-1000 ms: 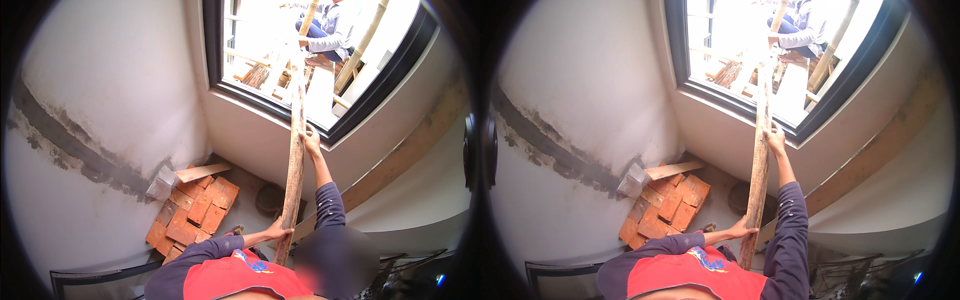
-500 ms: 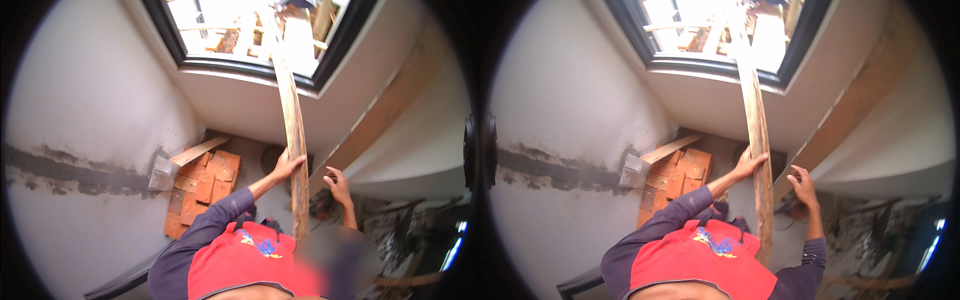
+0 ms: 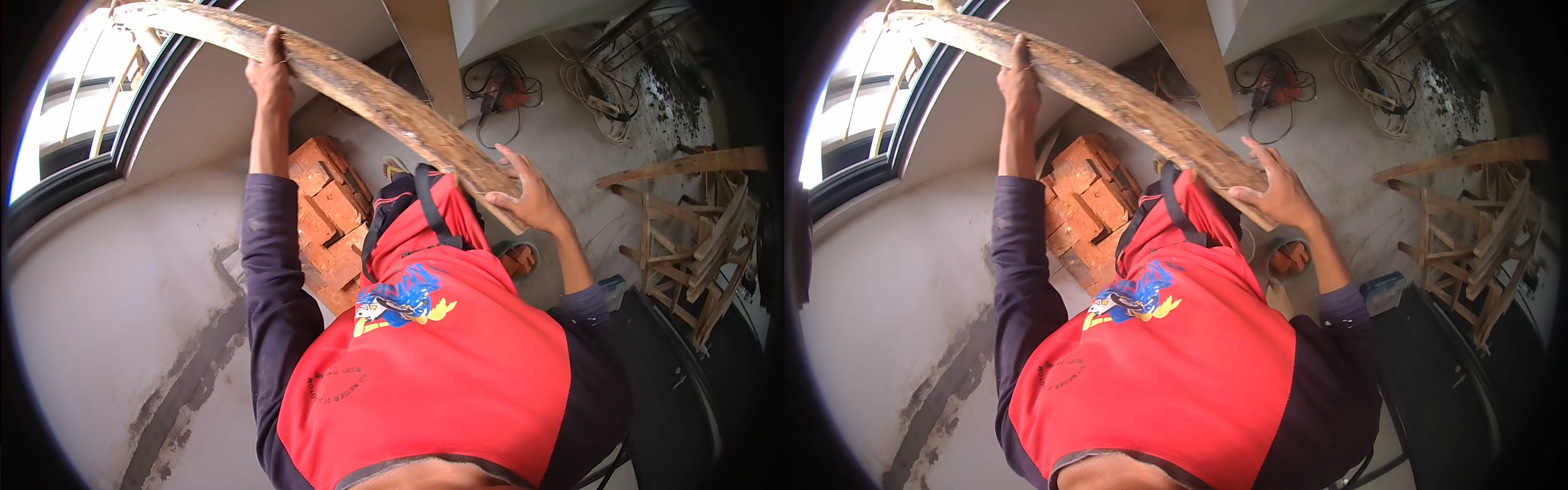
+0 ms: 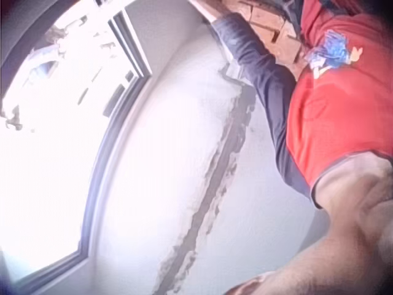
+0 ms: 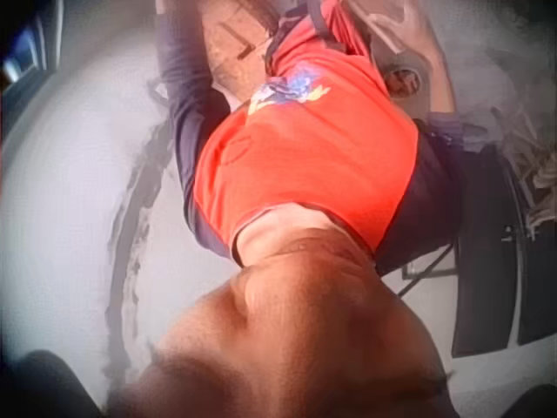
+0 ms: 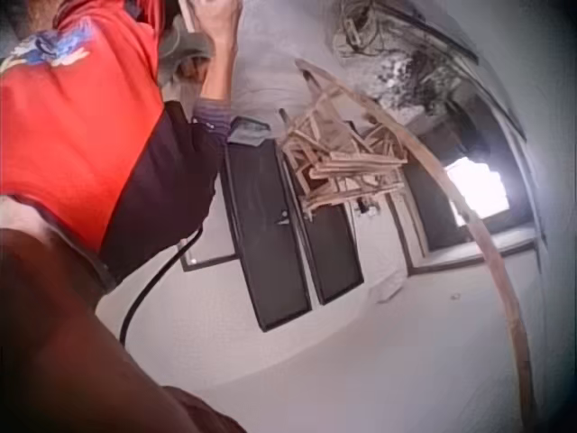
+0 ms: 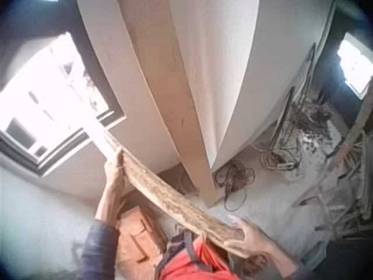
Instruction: The person carries a long wooden plank up a spiral staircase and into a room under construction. They position the plank on a stack of bricks near a window and use a hand saw to cut the wood while another person assists by holding the plank steady.
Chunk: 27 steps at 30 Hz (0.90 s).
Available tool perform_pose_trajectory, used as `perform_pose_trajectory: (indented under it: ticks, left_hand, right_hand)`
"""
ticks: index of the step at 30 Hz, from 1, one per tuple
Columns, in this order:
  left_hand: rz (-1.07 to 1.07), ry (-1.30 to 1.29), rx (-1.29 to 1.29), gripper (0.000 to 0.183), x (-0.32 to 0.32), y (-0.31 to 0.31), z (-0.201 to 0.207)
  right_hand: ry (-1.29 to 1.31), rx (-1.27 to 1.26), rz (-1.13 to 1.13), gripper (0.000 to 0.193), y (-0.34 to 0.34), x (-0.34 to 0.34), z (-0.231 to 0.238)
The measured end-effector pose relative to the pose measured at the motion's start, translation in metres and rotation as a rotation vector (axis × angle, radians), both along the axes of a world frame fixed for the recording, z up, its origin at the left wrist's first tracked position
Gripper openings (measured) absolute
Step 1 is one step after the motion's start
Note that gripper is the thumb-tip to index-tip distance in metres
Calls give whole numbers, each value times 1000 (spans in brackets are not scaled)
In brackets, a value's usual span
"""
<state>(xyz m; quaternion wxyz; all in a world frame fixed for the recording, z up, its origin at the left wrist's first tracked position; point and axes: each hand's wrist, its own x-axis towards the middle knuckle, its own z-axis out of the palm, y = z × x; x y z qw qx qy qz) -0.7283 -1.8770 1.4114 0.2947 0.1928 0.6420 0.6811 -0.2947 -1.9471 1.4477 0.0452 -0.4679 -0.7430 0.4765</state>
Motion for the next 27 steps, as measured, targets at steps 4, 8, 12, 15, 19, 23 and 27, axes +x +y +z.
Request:
perform_pose_trajectory:
  ticks: [4,8,12,15,19,23,27]
  left_hand:
    - [11,0,-77,51,-5,-4,2]
    - [18,123,-114,59,8,1,-22]
    - [-125,-51,-57,54,27,5,-18]
    - [-120,-51,-57,47,31,4,-18]
    - [-107,-30,68,44,19,16,-23]
    - [-117,-106,69,49,18,15,-20]
    - [-117,-123,90,50,16,16,-22]
  right_hand:
    - [11,12,-2,82,-15,-15,29]
    - [-164,255,50,77,-21,-18,20]
    - [-167,399,-131,76,-22,-4,0]
    - [-84,769,-168,68,-44,-20,6]
    - [191,431,-299,33,-73,-38,-2]
    - [590,-202,-548,20,-69,-30,18]
    - [346,-396,66,18,-53,-24,68]
